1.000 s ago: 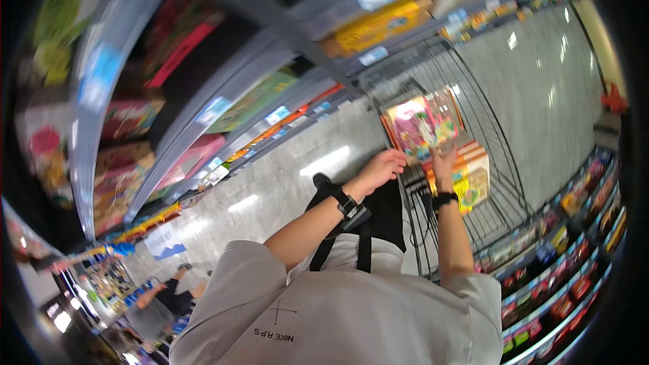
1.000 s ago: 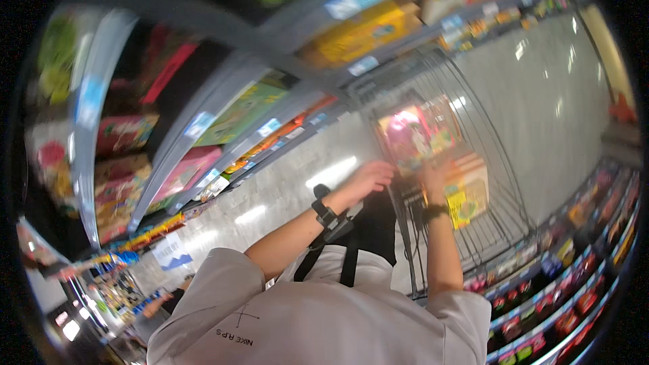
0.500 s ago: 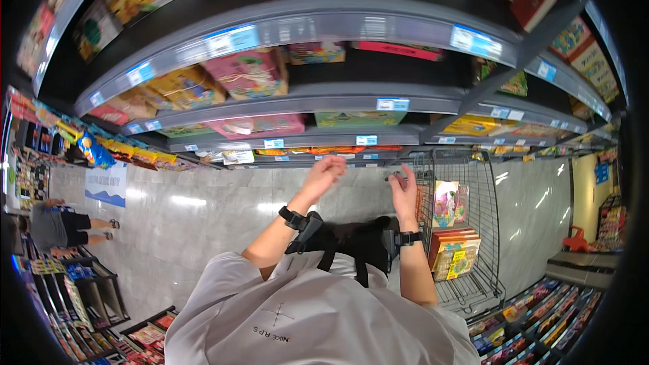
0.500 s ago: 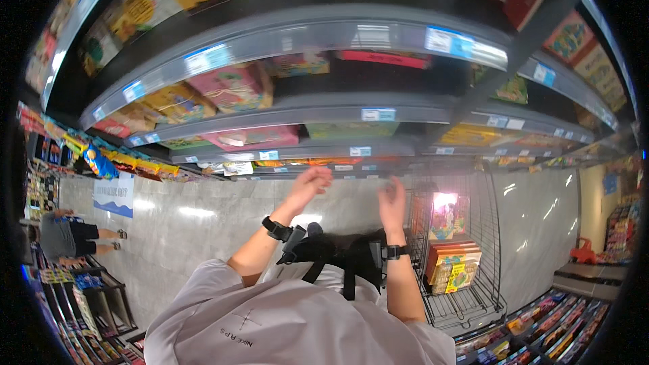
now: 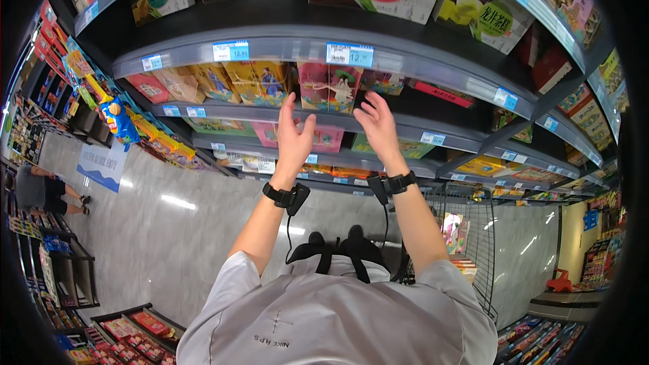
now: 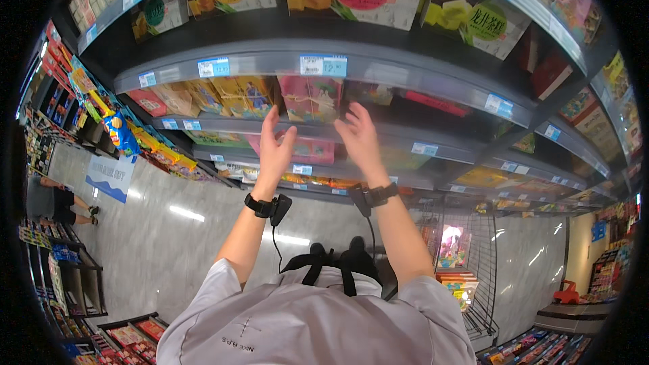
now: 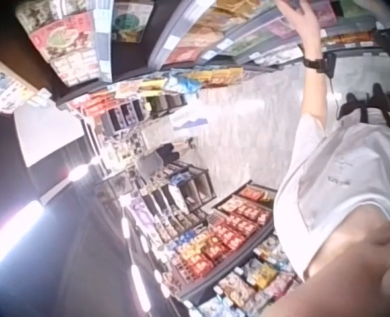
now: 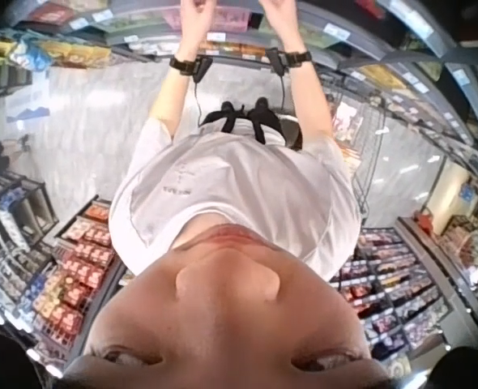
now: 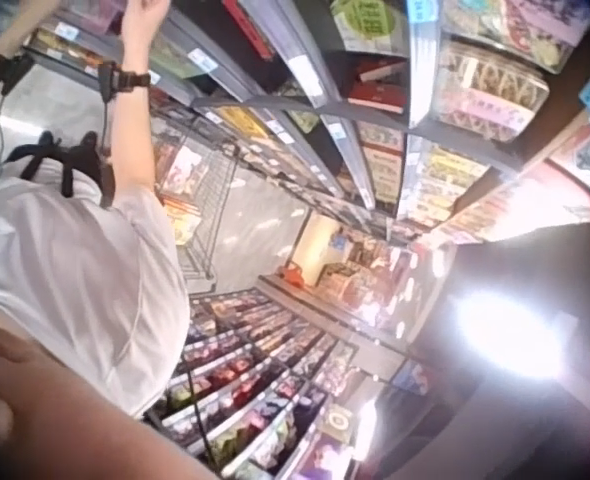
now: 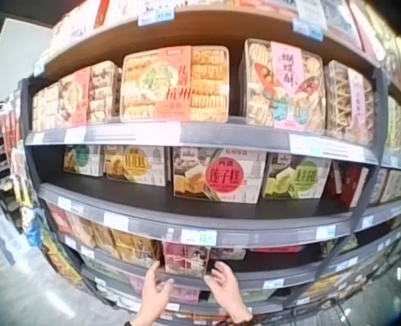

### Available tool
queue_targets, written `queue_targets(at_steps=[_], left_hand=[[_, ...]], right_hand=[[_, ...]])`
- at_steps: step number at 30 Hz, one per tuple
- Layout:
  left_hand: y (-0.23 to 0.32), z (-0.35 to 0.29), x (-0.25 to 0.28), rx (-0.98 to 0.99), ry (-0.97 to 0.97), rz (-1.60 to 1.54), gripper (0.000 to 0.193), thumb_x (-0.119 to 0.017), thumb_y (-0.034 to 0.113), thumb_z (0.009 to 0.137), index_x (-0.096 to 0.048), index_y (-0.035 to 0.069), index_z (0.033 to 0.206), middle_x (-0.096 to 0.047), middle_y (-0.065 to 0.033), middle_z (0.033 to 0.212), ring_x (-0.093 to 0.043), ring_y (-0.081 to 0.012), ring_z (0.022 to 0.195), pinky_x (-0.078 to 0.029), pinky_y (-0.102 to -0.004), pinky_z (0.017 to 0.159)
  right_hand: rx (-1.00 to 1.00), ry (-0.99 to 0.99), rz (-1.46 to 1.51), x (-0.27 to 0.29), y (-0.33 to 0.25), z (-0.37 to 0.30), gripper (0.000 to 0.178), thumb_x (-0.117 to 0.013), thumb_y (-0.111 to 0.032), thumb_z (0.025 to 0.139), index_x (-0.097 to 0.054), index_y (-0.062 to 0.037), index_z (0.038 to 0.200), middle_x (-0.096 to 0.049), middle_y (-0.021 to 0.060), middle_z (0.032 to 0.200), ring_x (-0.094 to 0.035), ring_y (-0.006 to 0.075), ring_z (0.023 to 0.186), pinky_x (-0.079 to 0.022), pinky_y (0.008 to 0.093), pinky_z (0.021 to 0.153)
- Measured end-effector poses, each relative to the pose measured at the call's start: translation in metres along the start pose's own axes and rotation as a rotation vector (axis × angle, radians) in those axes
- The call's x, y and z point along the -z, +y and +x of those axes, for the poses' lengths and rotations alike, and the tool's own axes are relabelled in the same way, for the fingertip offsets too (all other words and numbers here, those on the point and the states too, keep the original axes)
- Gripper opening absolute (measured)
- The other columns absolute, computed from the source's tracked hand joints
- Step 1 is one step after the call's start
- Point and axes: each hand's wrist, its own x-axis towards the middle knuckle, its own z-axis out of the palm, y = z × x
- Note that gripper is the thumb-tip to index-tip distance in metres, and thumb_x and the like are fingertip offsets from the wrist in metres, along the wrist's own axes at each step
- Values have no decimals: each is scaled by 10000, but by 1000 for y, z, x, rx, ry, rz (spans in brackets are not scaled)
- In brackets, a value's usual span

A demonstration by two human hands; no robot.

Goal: Picking packaged food items from supermarket shelves and placing them into a shopping cart.

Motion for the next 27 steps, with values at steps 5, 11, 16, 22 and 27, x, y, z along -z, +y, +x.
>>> queue_targets(at_steps=[5, 11, 16, 22, 27], left_hand=[[-3, 13, 5, 34, -170, -75, 905, -657, 338, 928, -102, -35, 1539, -226, -276, 1568, -251, -349, 1462, -286, -412, 1141], [-2, 28, -2, -27, -214, -8, 996, -711, 367, 881, -81, -23, 1546, -242, -274, 1567, -287, -352, 1450, -318, -421, 1121], [-8, 35, -3, -18, -104, 21, 856, -711, 412, 870, -301, -25, 1482, -442, -191, 1391, -486, -311, 1249, -435, -396, 1001], [-7, 19, 1, -41, -102, -54, 706, -681, 347, 916, -369, 36, 1468, -488, -146, 1331, -509, -251, 1232, -476, -365, 939], [-22, 1, 6, -28, -107, -325, 548, -615, 232, 978, -419, -3, 1433, -472, -125, 1385, -461, -218, 1307, -432, -325, 1020]], right_hand=[[65, -24, -87, -20, 1, 28, 628, -734, -225, 869, -405, 19, 1344, -554, 222, 1297, -532, 317, 1249, -450, 402, 1021], [63, -75, -61, -22, -19, 23, 645, -745, -238, 862, -397, 16, 1341, -546, 224, 1313, -570, 293, 1210, -495, 376, 954], [46, -132, -56, -14, -22, 19, 613, -729, -151, 860, -392, 21, 1341, -528, 203, 1345, -571, 271, 1218, -527, 360, 912], [22, -85, 0, -13, -26, 3, 723, -691, -80, 878, -304, 17, 1481, -486, 194, 1406, -498, 275, 1300, -477, 371, 1016], [-8, -120, 179, -9, -27, -13, 653, -614, 41, 911, -339, -23, 1500, -437, 96, 1472, -470, 194, 1302, -411, 319, 1068]])
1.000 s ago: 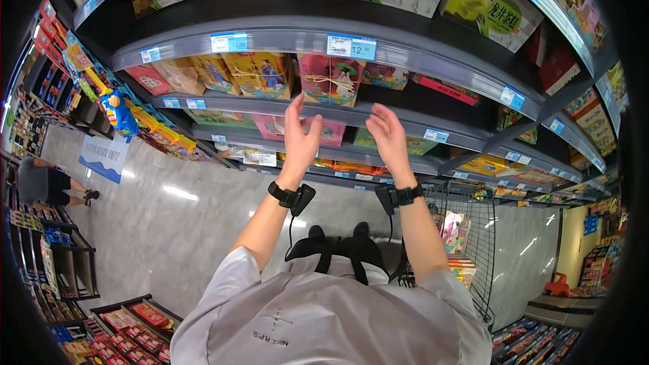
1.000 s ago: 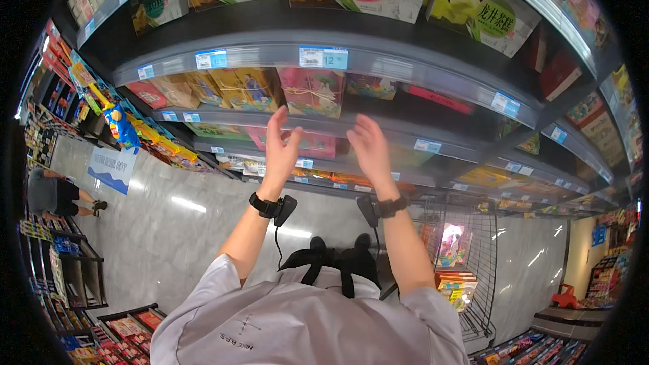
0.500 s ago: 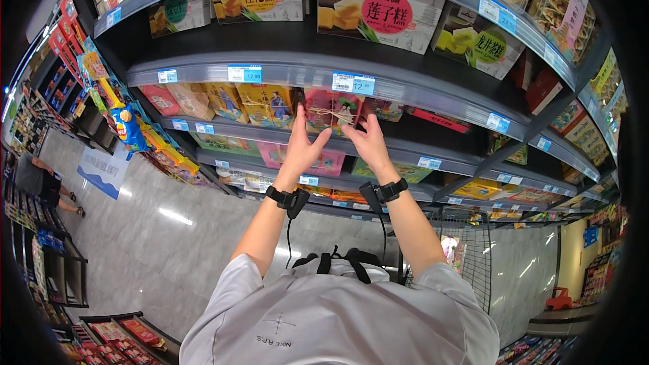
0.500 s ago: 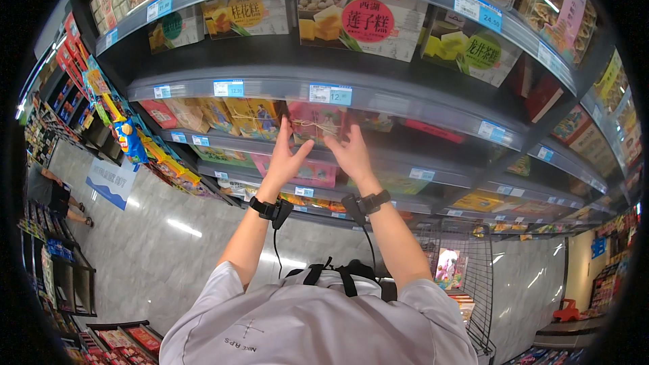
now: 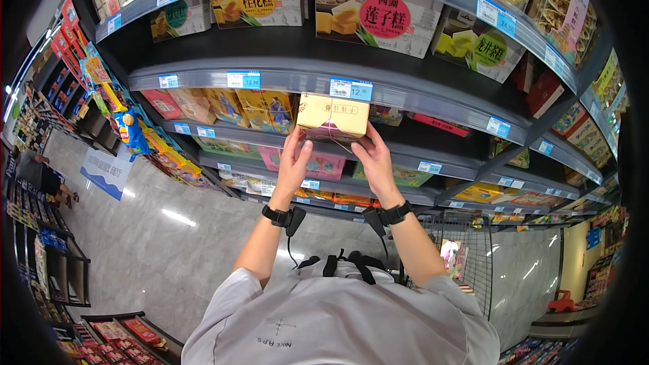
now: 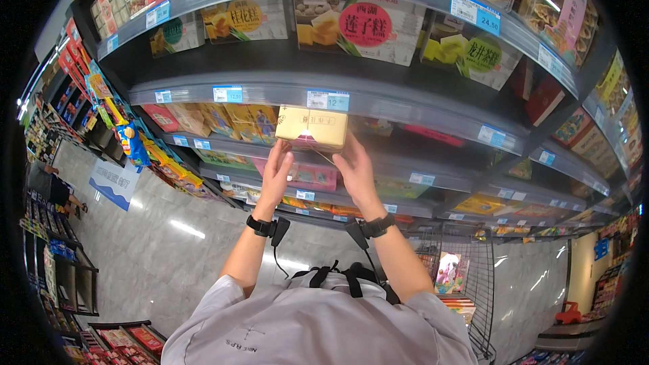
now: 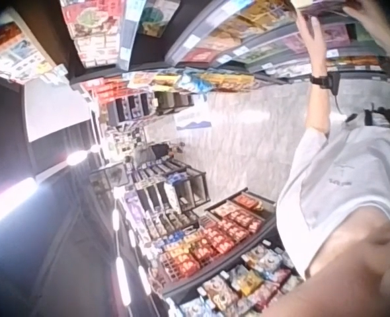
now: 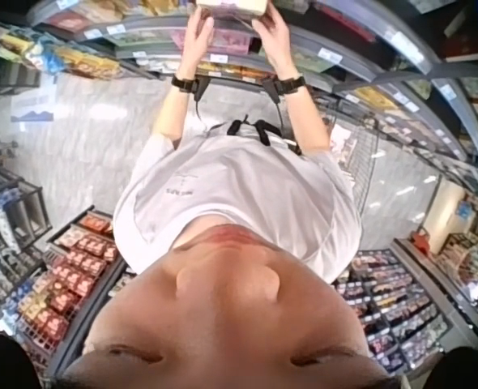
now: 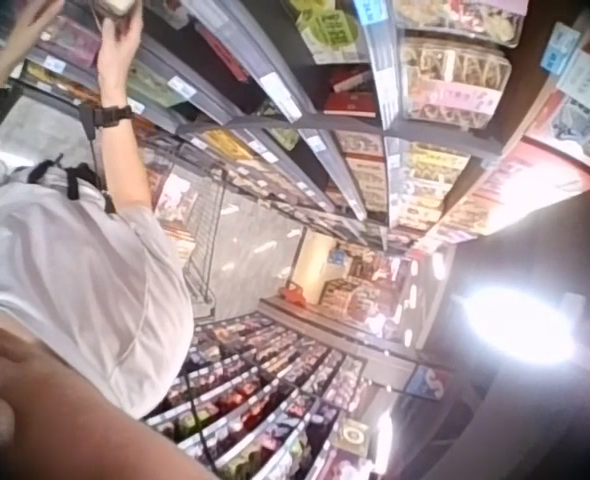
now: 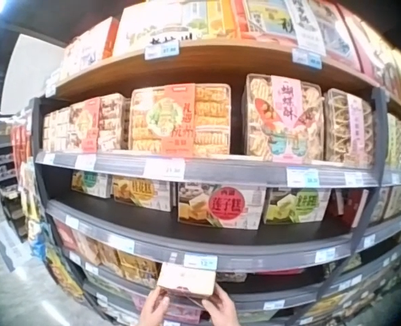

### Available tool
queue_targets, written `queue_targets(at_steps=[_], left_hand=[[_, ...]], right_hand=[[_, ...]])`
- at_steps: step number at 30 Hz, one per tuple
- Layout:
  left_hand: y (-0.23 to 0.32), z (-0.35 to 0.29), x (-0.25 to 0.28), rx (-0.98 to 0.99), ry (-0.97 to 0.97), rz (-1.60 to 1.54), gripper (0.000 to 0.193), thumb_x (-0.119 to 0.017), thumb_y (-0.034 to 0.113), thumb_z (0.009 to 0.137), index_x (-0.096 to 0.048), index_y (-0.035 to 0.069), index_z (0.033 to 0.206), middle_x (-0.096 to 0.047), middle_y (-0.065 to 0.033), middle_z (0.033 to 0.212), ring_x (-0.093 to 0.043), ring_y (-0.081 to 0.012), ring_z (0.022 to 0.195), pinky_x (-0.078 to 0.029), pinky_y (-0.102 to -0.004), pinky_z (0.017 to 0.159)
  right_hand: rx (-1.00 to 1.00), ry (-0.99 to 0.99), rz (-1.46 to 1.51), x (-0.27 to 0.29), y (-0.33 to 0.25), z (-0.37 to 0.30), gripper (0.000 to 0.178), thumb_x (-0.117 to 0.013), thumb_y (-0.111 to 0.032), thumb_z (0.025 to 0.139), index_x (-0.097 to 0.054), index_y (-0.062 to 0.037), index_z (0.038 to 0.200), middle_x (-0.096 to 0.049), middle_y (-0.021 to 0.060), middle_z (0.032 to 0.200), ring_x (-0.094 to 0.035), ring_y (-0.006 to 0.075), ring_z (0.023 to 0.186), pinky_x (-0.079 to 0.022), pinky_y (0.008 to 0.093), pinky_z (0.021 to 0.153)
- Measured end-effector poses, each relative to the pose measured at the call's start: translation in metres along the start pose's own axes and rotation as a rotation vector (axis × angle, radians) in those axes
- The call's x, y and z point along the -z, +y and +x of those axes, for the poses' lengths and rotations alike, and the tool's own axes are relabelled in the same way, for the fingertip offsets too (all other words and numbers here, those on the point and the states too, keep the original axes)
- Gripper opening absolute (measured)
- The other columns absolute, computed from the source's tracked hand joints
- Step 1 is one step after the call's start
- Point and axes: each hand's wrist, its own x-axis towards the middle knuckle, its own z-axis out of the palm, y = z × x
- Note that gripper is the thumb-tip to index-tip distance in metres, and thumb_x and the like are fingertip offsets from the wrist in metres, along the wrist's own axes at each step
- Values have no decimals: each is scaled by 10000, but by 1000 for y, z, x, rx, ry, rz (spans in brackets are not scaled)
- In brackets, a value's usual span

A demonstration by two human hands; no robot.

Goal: Picking packaged food items from supermarket shelves and placing them into a shopping cart.

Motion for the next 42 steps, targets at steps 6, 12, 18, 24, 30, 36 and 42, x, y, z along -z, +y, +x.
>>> queue_targets(at_steps=[6, 12, 18, 24, 30, 36, 42], left_hand=[[9, 3, -4, 25, -60, -80, 571, -631, -2, 917, -330, 40, 1402, -425, -115, 1429, -389, -245, 1373, -430, -360, 1031], [10, -21, -18, 94, -16, -178, 563, -631, -35, 862, -373, 44, 1355, -509, -114, 1316, -530, -208, 1225, -474, -343, 981], [31, -46, -35, -96, -45, -60, 570, -663, -10, 839, -434, 21, 1361, -476, -147, 1367, -479, -241, 1281, -383, -376, 1074], [38, -62, -67, -232, -112, 26, 637, -715, 50, 824, -420, 31, 1388, -363, -196, 1480, -362, -310, 1384, -360, -411, 1101], [28, -92, -117, -10, -446, -148, 627, -693, 53, 877, -371, 40, 1416, -197, -232, 1576, -312, -327, 1433, -368, -426, 1125], [0, -112, -180, 332, -580, -248, 592, -719, 85, 872, -429, 41, 1386, -448, -127, 1400, -481, -241, 1271, -429, -374, 1031], [2, -131, -296, 645, -627, -342, 704, -684, -14, 873, -315, 96, 1463, -503, -133, 1321, -556, -210, 1159, -507, -343, 943]], right_hand=[[87, -22, -86, -6, -9, -5, 572, -611, 42, 911, -374, -25, 1427, -440, 110, 1441, -473, 212, 1306, -433, 329, 1045], [96, 48, -159, -10, 0, -34, 567, -652, 28, 872, -344, -22, 1344, -490, 162, 1357, -512, 257, 1273, -475, 384, 1026], [192, 243, -206, -4, -26, -69, 585, -709, -43, 856, -395, -19, 1349, -539, 132, 1317, -526, 216, 1237, -412, 364, 1046], [194, 352, -225, 29, -47, -103, 406, -655, -113, 909, -553, 26, 1277, -600, 70, 1175, -580, 140, 1057, -466, 269, 882], [-101, 589, -91, 86, -26, -150, 319, -594, -201, 981, -594, -11, 1238, -642, 18, 1083, -592, 79, 958, -485, 251, 836], [-305, 773, 81, 150, -36, -206, 415, -635, -260, 961, -583, -12, 1290, -662, 50, 1116, -627, 109, 993, -518, 292, 823], [-156, 843, 112, 245, -25, -268, 377, -613, -166, 974, -574, 54, 1277, -672, 92, 1150, -621, 127, 1024, -473, 272, 926]])
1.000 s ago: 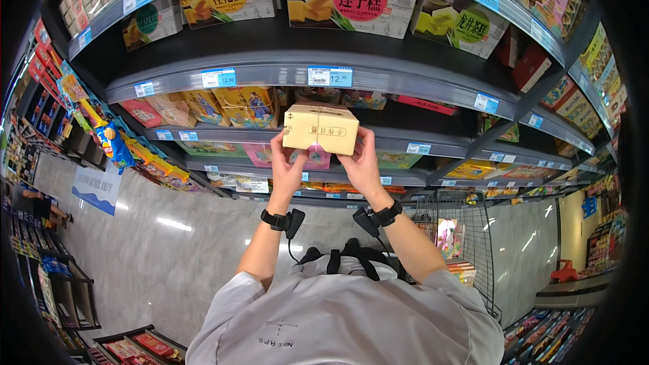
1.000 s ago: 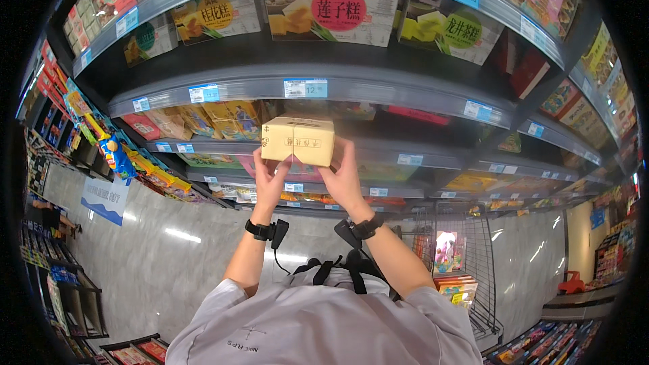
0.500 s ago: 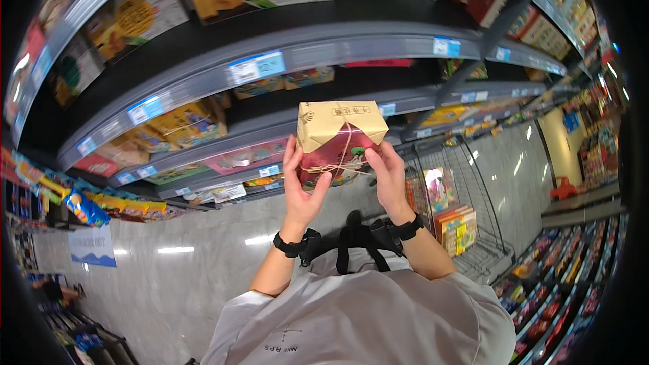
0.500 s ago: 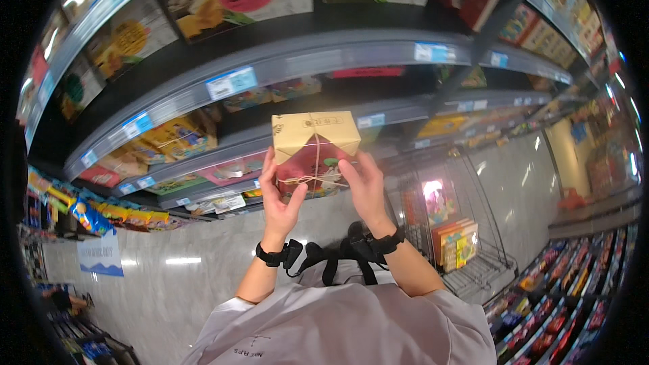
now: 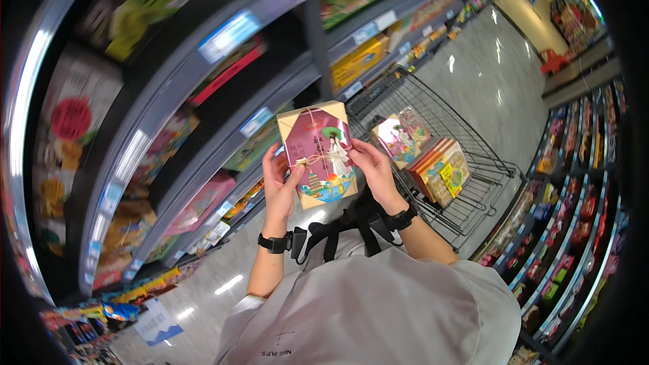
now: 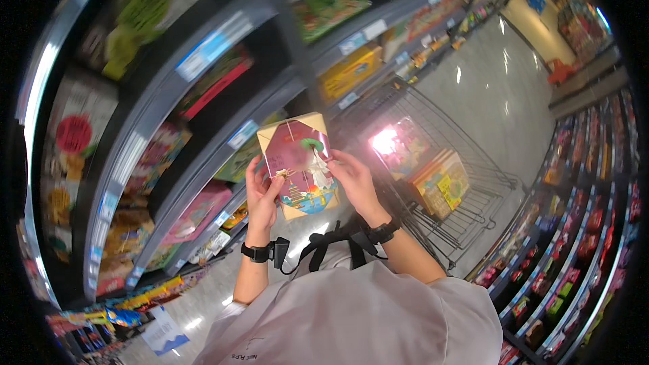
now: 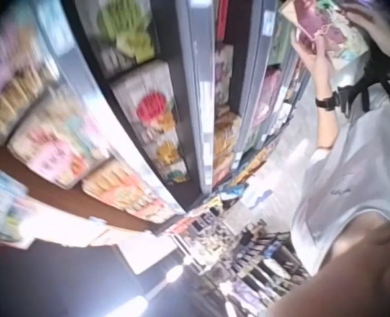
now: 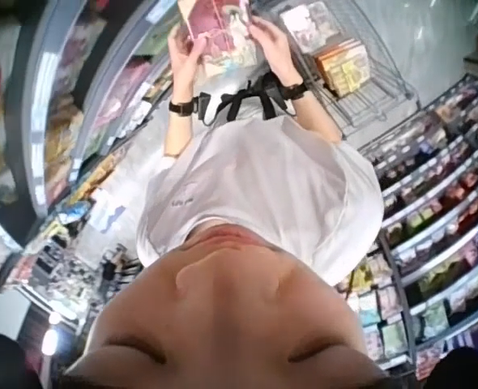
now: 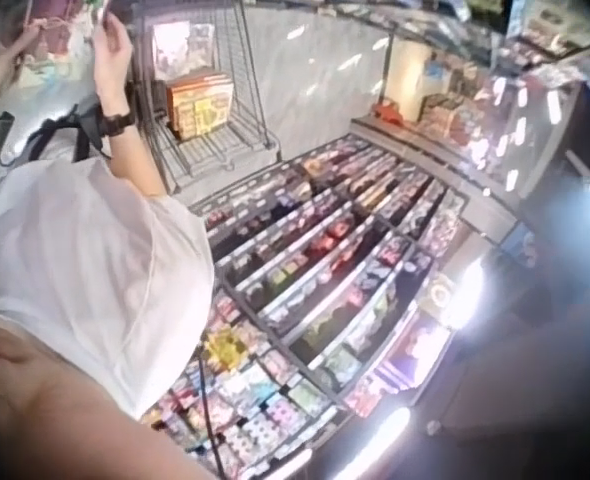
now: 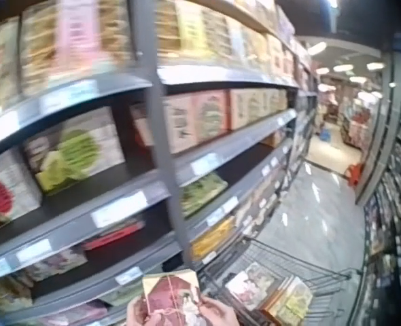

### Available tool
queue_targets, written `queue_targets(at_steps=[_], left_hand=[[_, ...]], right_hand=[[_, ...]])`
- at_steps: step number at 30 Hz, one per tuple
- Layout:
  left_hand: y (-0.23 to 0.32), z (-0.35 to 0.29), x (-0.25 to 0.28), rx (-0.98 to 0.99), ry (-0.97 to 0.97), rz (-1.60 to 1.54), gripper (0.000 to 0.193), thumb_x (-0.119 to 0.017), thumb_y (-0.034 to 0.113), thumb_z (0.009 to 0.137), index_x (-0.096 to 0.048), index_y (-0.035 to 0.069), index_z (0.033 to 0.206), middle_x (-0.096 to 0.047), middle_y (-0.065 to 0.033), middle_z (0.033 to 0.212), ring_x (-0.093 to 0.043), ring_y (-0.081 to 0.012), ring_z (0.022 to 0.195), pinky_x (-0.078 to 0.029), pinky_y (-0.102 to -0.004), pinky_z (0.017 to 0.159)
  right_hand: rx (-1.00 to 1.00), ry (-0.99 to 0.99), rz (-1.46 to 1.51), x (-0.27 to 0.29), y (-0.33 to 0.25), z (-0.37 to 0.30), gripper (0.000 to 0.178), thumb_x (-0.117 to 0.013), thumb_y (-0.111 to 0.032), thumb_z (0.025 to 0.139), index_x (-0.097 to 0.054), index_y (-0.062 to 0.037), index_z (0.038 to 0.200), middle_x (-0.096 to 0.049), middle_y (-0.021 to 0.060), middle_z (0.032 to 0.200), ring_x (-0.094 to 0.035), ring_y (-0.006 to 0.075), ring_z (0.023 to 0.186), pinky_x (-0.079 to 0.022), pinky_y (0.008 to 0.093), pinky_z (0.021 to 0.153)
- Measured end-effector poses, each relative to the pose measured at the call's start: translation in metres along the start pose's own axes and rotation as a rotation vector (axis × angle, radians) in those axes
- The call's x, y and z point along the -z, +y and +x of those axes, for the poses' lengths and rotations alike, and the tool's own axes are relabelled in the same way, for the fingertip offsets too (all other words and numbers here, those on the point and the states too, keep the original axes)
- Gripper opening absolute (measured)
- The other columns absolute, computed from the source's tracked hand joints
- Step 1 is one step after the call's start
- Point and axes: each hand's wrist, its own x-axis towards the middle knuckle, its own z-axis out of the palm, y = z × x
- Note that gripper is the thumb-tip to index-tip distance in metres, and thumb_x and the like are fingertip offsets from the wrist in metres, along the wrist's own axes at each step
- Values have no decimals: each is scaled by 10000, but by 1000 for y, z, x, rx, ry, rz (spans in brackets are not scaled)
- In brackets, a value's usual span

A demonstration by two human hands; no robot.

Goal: Picking packaged food items from supermarket shelves and placing them into a shopping cart.

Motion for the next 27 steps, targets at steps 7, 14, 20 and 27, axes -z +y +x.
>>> queue_targets(at_steps=[7, 14, 20, 27], left_hand=[[-95, 72, -131, 322, 63, -105, 772, -665, 7, 906, -212, 160, 1512, -460, -124, 1346, -554, -227, 1159, -507, -386, 908], [-202, 103, -238, 531, 30, -17, 1046, -702, 35, 894, 76, 228, 1566, -358, -184, 1393, -508, -293, 1208, -511, -461, 904], [-263, 120, -300, 557, -42, 104, 1054, -701, 44, 895, 110, 187, 1554, -393, -182, 1354, -519, -283, 1182, -550, -408, 865], [-330, 185, -305, 620, -279, 543, 1187, -857, 219, 759, 11, 21, 1544, -408, -193, 1309, -522, -278, 1189, -500, -380, 943]], right_hand=[[-322, 252, 35, 162, 14, 3, 676, -679, -324, 933, -367, -14, 1446, -489, 123, 1379, -552, 200, 1187, -481, 364, 963], [-462, 481, 343, 240, 44, 19, 827, -716, -264, 910, -176, -6, 1481, -574, 120, 1221, -620, 225, 1070, -532, 407, 903], [-327, 706, 470, 303, 85, 64, 908, -758, -200, 873, -139, -1, 1507, -615, 109, 1164, -638, 155, 976, -551, 290, 694], [-262, 792, 440, 389, 133, 103, 907, -747, -159, 883, -133, 44, 1519, -624, 173, 1181, -629, 206, 1035, -520, 320, 856]])
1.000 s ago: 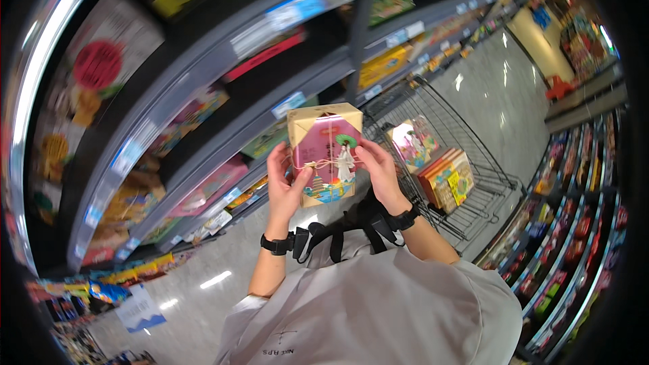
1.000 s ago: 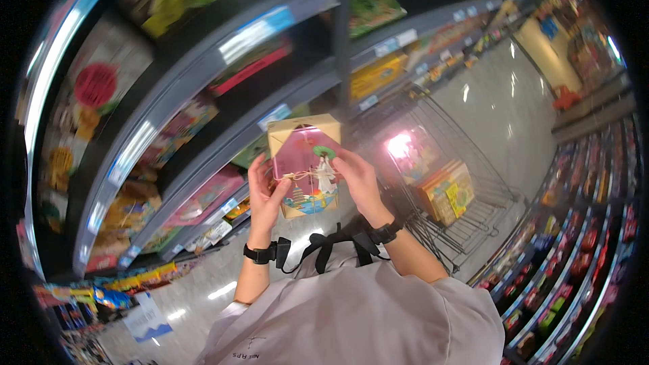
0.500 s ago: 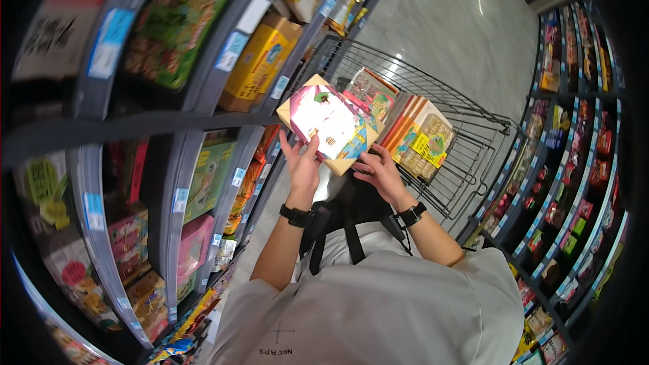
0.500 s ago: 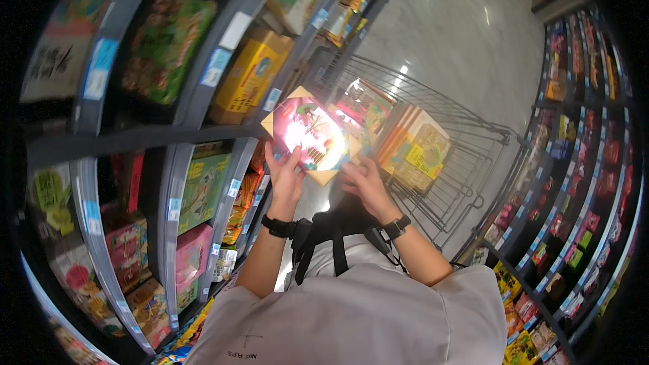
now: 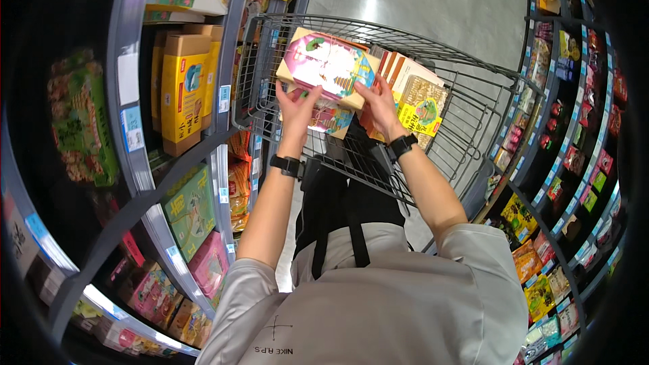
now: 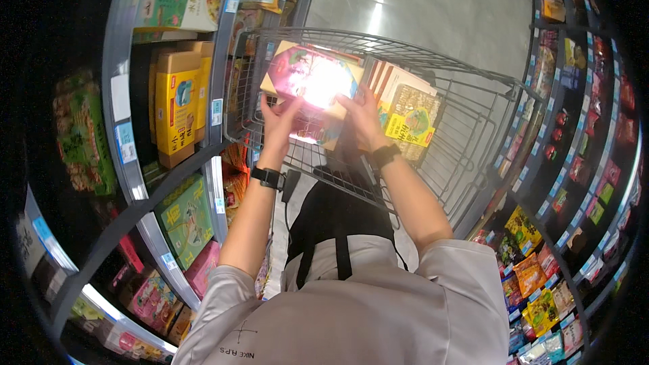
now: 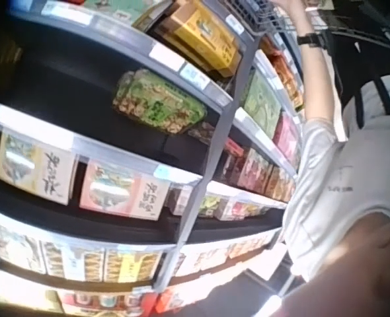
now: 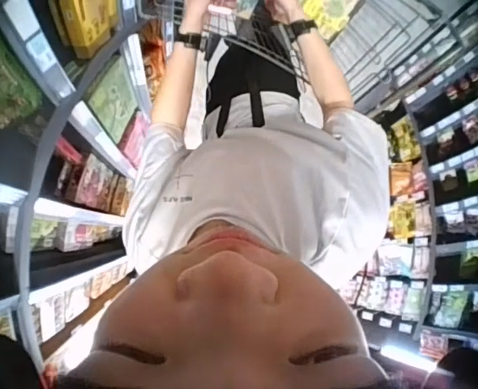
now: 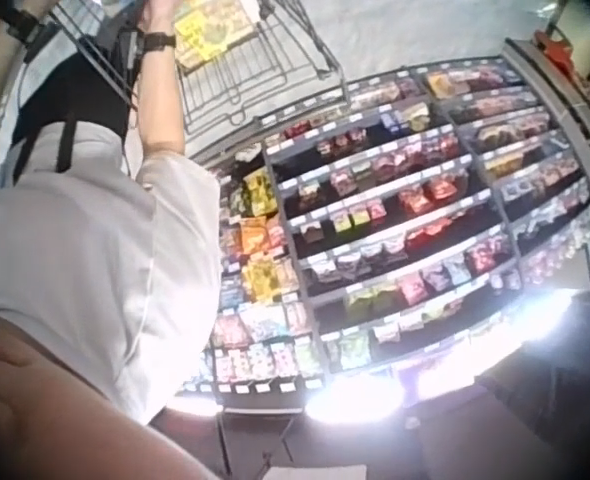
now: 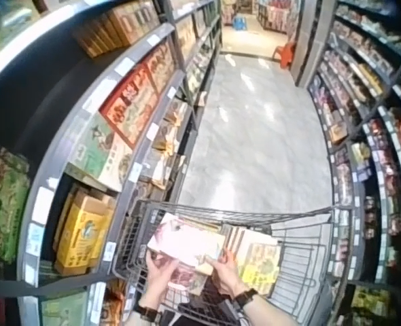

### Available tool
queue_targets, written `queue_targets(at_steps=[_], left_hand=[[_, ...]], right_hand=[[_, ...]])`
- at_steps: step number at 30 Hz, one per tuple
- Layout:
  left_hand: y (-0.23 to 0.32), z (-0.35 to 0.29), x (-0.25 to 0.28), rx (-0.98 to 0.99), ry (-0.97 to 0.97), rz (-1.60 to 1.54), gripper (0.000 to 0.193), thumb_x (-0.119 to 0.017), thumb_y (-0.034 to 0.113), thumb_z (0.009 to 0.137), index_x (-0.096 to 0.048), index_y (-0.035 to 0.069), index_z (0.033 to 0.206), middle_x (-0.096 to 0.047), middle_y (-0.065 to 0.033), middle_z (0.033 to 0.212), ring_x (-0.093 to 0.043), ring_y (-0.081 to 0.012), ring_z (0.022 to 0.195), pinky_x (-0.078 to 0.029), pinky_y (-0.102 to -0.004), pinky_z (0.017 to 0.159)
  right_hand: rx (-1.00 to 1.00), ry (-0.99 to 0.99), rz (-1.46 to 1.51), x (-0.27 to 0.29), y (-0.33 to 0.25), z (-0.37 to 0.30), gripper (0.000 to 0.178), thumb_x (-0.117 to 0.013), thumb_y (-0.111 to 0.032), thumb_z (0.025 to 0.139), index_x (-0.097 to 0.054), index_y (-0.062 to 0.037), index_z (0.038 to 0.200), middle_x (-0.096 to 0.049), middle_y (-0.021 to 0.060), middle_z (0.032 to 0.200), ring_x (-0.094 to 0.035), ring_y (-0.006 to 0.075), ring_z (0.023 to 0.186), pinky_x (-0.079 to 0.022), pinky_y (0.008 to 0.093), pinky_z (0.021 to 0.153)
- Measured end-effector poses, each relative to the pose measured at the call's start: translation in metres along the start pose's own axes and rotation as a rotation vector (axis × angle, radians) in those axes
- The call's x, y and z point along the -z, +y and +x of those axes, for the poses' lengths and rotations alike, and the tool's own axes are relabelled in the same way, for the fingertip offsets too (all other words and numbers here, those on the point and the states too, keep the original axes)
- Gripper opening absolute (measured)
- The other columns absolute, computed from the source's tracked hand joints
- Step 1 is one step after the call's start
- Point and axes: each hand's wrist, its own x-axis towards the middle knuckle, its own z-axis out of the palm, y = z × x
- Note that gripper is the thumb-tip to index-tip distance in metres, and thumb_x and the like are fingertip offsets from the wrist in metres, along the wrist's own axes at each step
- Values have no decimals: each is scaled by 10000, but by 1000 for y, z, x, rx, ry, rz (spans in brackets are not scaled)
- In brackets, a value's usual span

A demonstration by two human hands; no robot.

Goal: Picking packaged food items from supermarket shelves and placing them into a shopping cart.

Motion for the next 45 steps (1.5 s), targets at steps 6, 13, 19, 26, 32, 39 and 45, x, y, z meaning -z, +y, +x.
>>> queue_targets(at_steps=[6, 13, 19, 26, 32, 39, 45], left_hand=[[6, 61, 6, -183, 6, 339, 878, -726, 406, 866, -278, -23, 1487, -417, -249, 1430, -528, -308, 1231, -472, -387, 972], [-16, 95, 15, -33, -134, 330, 683, -673, 277, 918, -341, -17, 1438, -509, -201, 1346, -650, -248, 1051, -555, -308, 818], [-49, 110, 21, -124, -64, 607, 670, -691, 260, 834, -405, -19, 1372, -611, -234, 1221, -643, -340, 1067, -503, -399, 898], [-49, 96, 20, -145, -21, 1067, 817, -709, 317, 763, -363, 15, 1438, -459, -265, 1418, -441, -410, 1316, -366, -461, 1087], [-42, 49, 20, -316, -13, 1101, 793, -683, 316, 812, -357, 0, 1461, -353, -303, 1481, -334, -476, 1365, -299, -496, 1141], [-53, -62, 63, -476, -214, 1020, 409, -683, 245, 834, -617, 49, 1186, -650, -190, 1153, -591, -362, 1131, -438, -480, 983], [-99, -123, 125, -710, -347, 927, 424, -655, 311, 866, -613, 90, 1226, -624, -163, 1257, -575, -341, 1196, -436, -479, 1013]], right_hand=[[23, -19, -47, 26, 19, 61, 925, -727, -157, 901, -86, 36, 1540, -500, 200, 1388, -532, 213, 1229, -444, 315, 1023], [-55, -26, -160, 32, 42, 93, 875, -652, -186, 957, -41, 35, 1544, -374, 200, 1514, -424, 218, 1348, -336, 313, 1122], [-24, -136, -94, 41, 72, 94, 646, -538, -101, 997, -183, -57, 1536, -486, 126, 1416, -482, 201, 1239, -371, 315, 1074], [-8, -14, -319, 32, 71, 85, 642, -535, -122, 997, -190, -42, 1531, -485, 142, 1417, -483, 221, 1247, -391, 348, 1054], [64, 26, -523, 43, 81, 76, 613, -576, -99, 952, -275, 2, 1476, -536, 167, 1350, -528, 236, 1205, -413, 351, 1032], [174, 13, -776, 31, 17, -28, 704, -637, -288, 915, -354, 29, 1477, -530, 228, 1396, -545, 294, 1258, -423, 341, 1052], [181, -288, -1087, 46, 57, -109, 443, -649, -305, 919, -623, 16, 1223, -688, 144, 1147, -640, 218, 1060, -489, 344, 943]])
